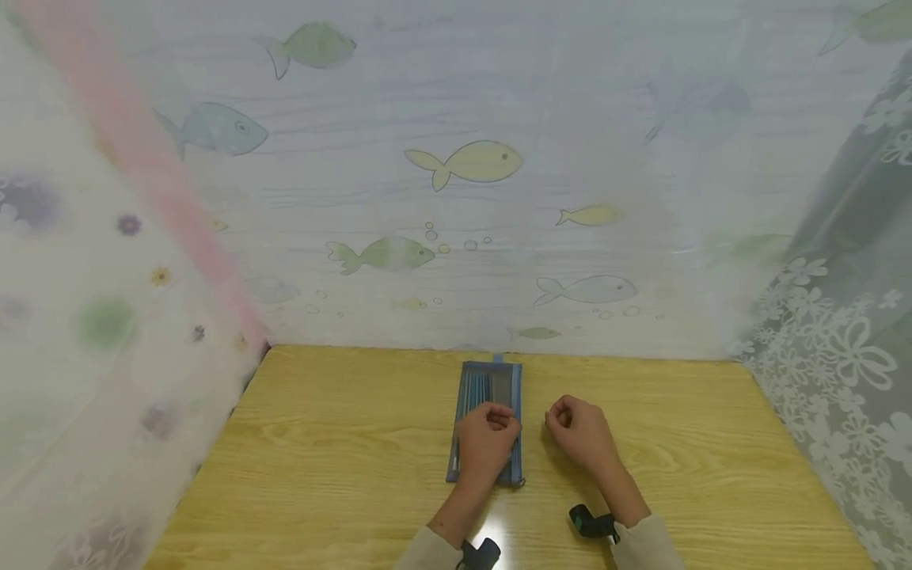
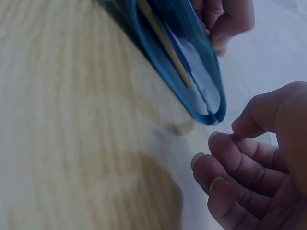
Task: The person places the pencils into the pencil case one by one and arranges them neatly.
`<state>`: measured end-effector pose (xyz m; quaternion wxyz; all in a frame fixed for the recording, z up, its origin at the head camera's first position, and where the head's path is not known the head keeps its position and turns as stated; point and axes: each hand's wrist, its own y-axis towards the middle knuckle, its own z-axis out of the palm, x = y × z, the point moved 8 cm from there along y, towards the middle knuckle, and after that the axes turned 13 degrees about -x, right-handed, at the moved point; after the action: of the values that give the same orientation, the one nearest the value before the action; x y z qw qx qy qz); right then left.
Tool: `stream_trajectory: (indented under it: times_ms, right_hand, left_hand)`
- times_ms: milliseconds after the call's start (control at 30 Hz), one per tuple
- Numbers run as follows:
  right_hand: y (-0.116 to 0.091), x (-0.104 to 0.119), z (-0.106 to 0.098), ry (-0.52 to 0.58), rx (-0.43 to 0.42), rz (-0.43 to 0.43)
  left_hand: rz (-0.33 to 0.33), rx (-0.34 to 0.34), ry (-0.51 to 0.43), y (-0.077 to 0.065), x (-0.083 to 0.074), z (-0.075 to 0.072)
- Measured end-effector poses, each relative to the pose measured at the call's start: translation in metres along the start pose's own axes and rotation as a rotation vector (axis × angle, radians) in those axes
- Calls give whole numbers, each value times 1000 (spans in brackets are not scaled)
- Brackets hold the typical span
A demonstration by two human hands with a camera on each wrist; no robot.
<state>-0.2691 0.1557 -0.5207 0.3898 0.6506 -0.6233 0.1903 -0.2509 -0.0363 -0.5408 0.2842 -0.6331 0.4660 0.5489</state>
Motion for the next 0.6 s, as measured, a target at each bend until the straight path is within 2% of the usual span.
stream_trajectory:
  times_ms: [133,267,467,600]
  right_hand:
    - [-2,-4,-1,-45,-17,-28]
    - [-3,-10,-4,-93,-29,-34]
    - [-8,-18,-13,-146,-36,-47]
    - [-12,-22,-21,-152,-35,-68]
  left_hand:
    - [39,34,99,0,-5,6]
    - [102,39,177,2,-11,11]
    - [186,45,206,1,-21,11]
    - [188,64,178,-1,-25,7]
